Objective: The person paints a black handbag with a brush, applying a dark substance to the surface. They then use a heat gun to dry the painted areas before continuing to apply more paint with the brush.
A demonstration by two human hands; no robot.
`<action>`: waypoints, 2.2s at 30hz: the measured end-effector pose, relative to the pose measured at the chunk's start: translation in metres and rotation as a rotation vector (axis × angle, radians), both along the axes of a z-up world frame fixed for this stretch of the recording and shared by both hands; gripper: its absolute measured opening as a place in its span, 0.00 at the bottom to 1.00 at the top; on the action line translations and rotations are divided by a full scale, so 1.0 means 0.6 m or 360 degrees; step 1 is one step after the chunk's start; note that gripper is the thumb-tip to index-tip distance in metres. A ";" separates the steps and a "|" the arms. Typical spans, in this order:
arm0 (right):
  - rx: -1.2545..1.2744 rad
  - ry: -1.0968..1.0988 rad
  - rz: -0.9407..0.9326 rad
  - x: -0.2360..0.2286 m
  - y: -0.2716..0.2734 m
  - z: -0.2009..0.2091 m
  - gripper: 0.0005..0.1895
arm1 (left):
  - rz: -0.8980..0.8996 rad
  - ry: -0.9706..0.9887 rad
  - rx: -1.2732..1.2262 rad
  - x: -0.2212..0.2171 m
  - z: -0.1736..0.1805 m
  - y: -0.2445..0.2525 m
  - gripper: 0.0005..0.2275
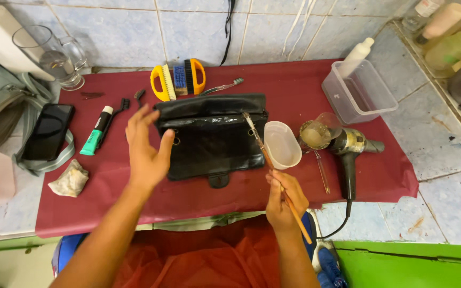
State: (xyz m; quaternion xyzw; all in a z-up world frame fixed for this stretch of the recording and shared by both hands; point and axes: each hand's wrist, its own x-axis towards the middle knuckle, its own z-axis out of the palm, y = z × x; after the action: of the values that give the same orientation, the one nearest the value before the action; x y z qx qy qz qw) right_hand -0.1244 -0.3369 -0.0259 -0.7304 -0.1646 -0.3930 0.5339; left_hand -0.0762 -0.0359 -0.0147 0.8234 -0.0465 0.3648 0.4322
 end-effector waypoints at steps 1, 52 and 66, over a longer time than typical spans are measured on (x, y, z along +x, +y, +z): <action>0.0000 0.0005 0.0015 0.003 -0.007 -0.005 0.06 | 0.0015 0.0005 0.0000 -0.042 -0.026 -0.028 0.19; -0.0431 0.0463 0.0525 0.084 -0.083 0.175 0.06 | -0.0434 0.0430 -0.2326 -0.121 -0.043 -0.149 0.11; -0.1097 0.0613 0.0889 0.145 0.074 0.296 0.06 | -0.0380 0.0546 -0.2160 -0.149 -0.034 -0.024 0.14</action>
State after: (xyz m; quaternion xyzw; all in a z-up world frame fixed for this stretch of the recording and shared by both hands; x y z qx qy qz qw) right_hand -0.0373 -0.2928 0.1517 -0.8521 -0.3732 -0.0147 0.3667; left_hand -0.1653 -0.0504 -0.0350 0.4075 0.1698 0.1287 0.8880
